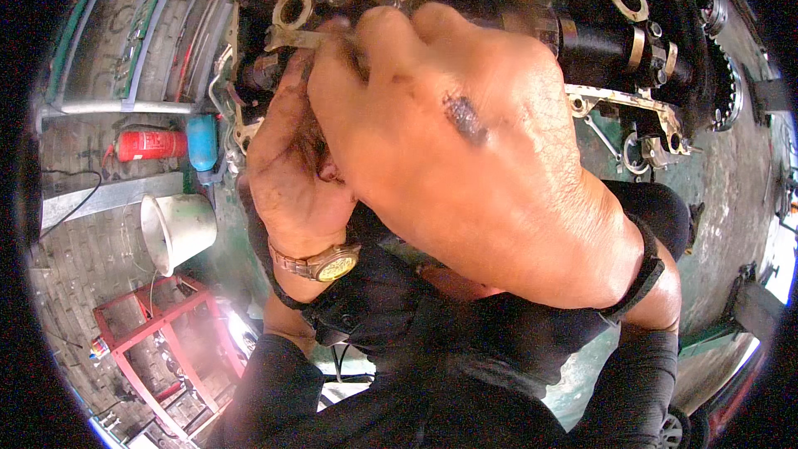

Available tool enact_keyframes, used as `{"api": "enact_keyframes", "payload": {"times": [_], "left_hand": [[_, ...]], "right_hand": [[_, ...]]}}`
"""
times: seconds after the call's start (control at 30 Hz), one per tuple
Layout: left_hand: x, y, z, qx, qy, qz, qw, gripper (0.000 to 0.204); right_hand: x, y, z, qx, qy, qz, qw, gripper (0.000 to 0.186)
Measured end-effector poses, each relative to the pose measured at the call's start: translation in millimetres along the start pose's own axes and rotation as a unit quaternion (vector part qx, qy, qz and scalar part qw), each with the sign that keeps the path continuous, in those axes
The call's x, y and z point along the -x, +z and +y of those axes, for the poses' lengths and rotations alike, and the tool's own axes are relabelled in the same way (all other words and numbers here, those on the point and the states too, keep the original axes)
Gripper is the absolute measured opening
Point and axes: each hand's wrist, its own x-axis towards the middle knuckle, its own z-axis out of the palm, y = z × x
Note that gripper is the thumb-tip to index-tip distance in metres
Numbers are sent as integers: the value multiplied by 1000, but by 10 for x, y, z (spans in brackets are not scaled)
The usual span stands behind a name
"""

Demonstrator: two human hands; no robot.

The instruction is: The person uses a wrench to loosen and remove bolts from the cylinder head of a disassembled engine block. They repeatedly reposition the wrench and remove each bolt by hand after loosening it.

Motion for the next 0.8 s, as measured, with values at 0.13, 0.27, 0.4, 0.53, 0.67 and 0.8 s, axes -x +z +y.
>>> {"api": "enact_keyframes", "payload": {"times": [0.13, 0.27, 0.4, 0.53, 0.67, 0.8], "left_hand": [[-29, 1, 14, 1, 0, -21, 1000, 35], [-35, -31, 13, 2, 3, -32, 999, 34], [-24, -52, 2, 0, 5, -34, 999, 33], [-28, -70, -23, -8, 13, -33, 999, 33], [-41, -87, -36, -16, 20, -29, 999, 32], [-22, -80, -26, -113, 51, -14, 992, 31]], "right_hand": [[11, -13, -42, -22, 6, -1, 1000, 38], [30, -8, -77, -39, 4, -3, 999, 42], [52, -6, -94, -32, -5, -22, 999, 43], [65, -9, -99, -20, -26, -29, 999, 44], [62, -13, -109, -22, -58, -20, 998, 44], [56, -28, -128, -24, -79, 11, 997, 44]]}}
